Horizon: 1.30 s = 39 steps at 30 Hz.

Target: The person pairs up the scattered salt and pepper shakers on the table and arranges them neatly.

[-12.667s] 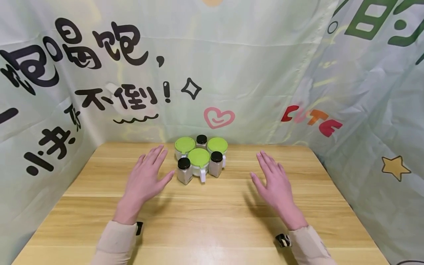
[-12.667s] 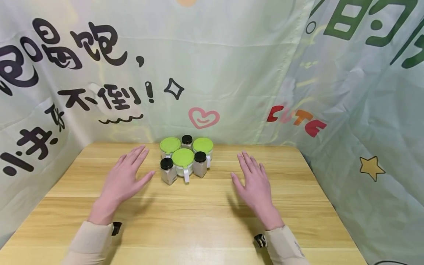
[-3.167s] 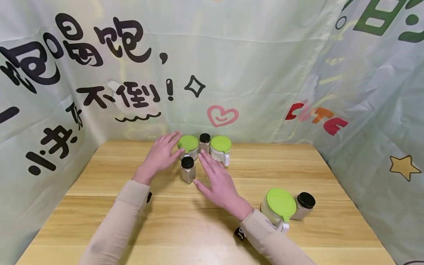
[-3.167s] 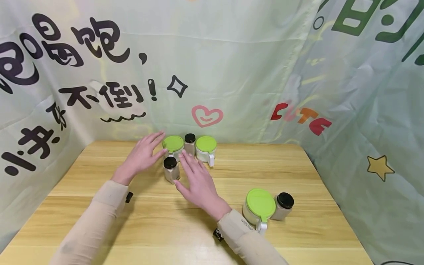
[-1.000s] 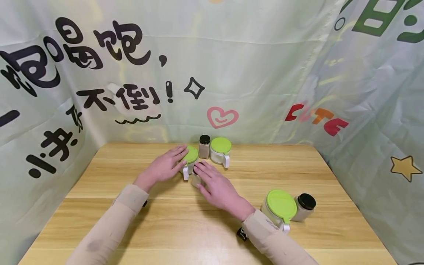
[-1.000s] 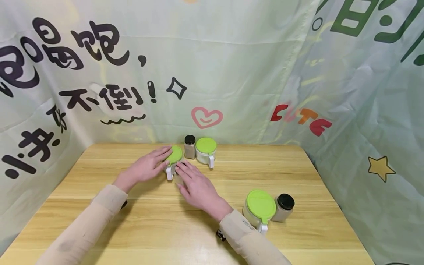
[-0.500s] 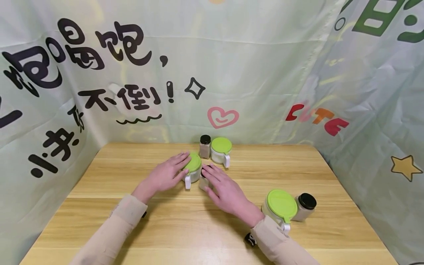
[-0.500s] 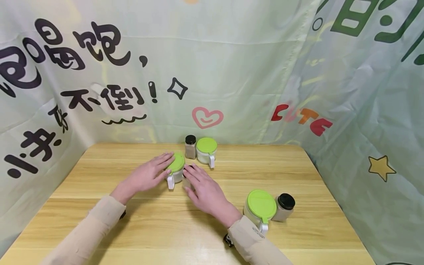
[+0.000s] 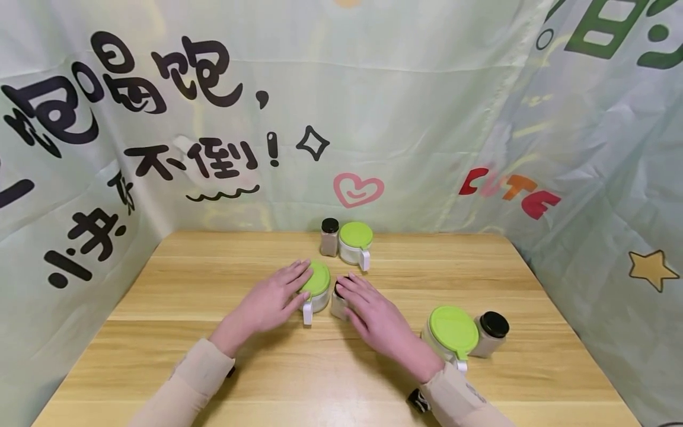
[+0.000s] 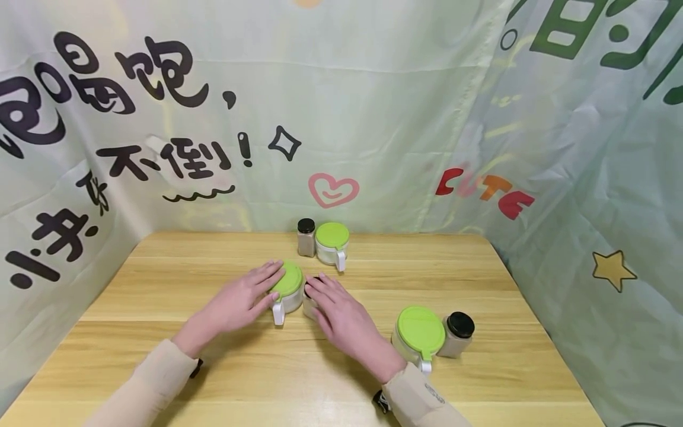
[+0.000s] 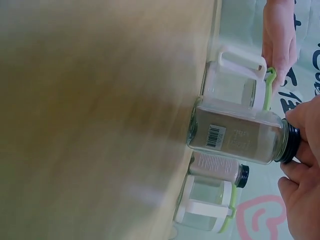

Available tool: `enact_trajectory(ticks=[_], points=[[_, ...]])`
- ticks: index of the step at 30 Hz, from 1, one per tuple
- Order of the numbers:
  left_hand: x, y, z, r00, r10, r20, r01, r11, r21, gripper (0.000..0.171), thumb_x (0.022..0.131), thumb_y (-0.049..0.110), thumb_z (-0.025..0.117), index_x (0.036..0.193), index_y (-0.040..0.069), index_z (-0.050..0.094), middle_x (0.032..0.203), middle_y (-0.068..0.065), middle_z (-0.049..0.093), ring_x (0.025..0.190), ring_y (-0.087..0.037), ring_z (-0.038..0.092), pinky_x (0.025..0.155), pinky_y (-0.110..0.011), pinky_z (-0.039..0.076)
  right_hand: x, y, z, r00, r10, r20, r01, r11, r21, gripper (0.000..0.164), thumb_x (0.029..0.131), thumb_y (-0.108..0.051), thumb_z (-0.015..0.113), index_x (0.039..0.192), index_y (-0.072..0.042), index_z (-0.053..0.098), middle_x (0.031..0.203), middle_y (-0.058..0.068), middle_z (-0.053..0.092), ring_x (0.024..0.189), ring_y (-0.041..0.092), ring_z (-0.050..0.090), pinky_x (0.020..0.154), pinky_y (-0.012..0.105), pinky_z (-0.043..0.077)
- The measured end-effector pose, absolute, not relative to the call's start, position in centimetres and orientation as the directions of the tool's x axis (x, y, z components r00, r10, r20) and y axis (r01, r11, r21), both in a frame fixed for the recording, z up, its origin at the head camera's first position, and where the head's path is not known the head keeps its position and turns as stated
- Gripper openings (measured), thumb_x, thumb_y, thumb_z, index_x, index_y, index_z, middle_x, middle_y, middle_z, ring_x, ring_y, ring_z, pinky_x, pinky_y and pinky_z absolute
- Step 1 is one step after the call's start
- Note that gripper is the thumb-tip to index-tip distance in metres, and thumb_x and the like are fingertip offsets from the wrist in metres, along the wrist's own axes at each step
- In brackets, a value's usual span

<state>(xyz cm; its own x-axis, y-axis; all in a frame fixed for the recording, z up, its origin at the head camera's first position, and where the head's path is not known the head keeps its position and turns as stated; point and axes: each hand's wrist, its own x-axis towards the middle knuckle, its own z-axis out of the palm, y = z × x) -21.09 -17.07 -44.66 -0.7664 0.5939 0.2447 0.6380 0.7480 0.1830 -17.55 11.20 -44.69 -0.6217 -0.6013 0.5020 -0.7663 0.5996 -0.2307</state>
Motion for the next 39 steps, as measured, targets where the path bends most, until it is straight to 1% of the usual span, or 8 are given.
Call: enact_trajectory(ticks=[7,13,18,21,26,29,33,39], points=[[-19.3,-16.4,-44.7,-0.770,0.587,0.251,0.632,0.755,0.174,0.060,0.111,0.042,0.045,0.159,0.007,0.041,0.168,-0.012,0.031,0.153,-0.036,0.034,0.122,-0.054,0.035,-16.9,12.1,-44.9,-0.586,-0.599,0.546,-0.789,0.574,-0.217,0.048,0.096,-0.006,0.073,0.142,-0.003,0.061,0.154,0.012,0.054,0.145,0.034,0.047,0.119,0.052,0.039],[-17.9,-15.7,-44.8,-0.766,0.592,0.249,0.636,0.753,0.166,0.061,0.111,0.043,0.045,0.159,0.006,0.040,0.168,-0.013,0.032,0.153,-0.034,0.033,0.123,-0.053,0.034,-16.4,12.9,-45.1,-0.550,-0.594,0.586,-0.812,0.544,-0.212,0.048,0.092,-0.001,0.073,0.139,-0.003,0.064,0.150,0.010,0.058,0.140,0.036,0.053,0.113,0.054,0.045],[-16.7,-15.0,-44.8,-0.744,0.610,0.272,0.660,0.733,0.161,0.061,0.110,0.042,0.046,0.158,0.004,0.043,0.167,-0.015,0.034,0.153,-0.035,0.034,0.123,-0.053,0.033,-15.8,13.5,-44.9,-0.539,-0.604,0.587,-0.824,0.523,-0.217,0.047,0.091,0.003,0.073,0.137,-0.004,0.065,0.150,0.008,0.059,0.139,0.034,0.054,0.120,0.044,0.039],[-16.0,-14.7,-44.9,-0.730,0.617,0.294,0.672,0.725,0.148,0.060,0.110,0.041,0.048,0.157,0.004,0.045,0.166,-0.015,0.036,0.152,-0.034,0.036,0.123,-0.051,0.034,-15.5,13.8,-44.8,-0.527,-0.606,0.595,-0.832,0.511,-0.216,0.048,0.089,0.004,0.072,0.136,-0.005,0.065,0.148,0.008,0.060,0.138,0.032,0.055,0.121,0.041,0.037],[-15.1,-14.2,-45.0,-0.725,0.621,0.297,0.676,0.725,0.134,0.059,0.110,0.042,0.047,0.157,0.006,0.045,0.166,-0.013,0.035,0.153,-0.031,0.035,0.123,-0.048,0.033,-15.2,14.3,-44.9,-0.516,-0.605,0.606,-0.841,0.492,-0.225,0.046,0.090,0.005,0.071,0.134,-0.006,0.066,0.146,0.007,0.063,0.137,0.033,0.056,0.120,0.039,0.040],[-14.8,-13.9,-45.1,-0.728,0.623,0.287,0.674,0.728,0.128,0.059,0.111,0.043,0.045,0.158,0.007,0.044,0.167,-0.012,0.035,0.153,-0.030,0.034,0.123,-0.048,0.034,-14.9,14.7,-45.0,-0.526,-0.603,0.600,-0.837,0.491,-0.241,0.046,0.090,0.004,0.071,0.134,-0.007,0.067,0.146,0.006,0.063,0.137,0.033,0.056,0.119,0.038,0.041],[-14.3,-13.5,-45.1,-0.725,0.626,0.287,0.675,0.728,0.118,0.059,0.111,0.044,0.043,0.158,0.008,0.044,0.167,-0.011,0.035,0.153,-0.029,0.034,0.122,-0.048,0.036,-14.4,15.1,-44.8,-0.525,-0.602,0.602,-0.839,0.484,-0.247,0.049,0.088,0.006,0.073,0.134,-0.009,0.067,0.145,0.005,0.063,0.137,0.031,0.057,0.117,0.038,0.043],[-13.7,-12.9,-44.9,-0.709,0.641,0.293,0.688,0.719,0.093,0.059,0.111,0.044,0.044,0.157,0.007,0.045,0.167,-0.012,0.035,0.152,-0.031,0.037,0.122,-0.047,0.037,-13.9,15.7,-44.6,-0.506,-0.604,0.616,-0.853,0.458,-0.251,0.050,0.086,0.007,0.073,0.133,-0.010,0.068,0.145,0.006,0.064,0.135,0.032,0.058,0.119,0.036,0.040]])
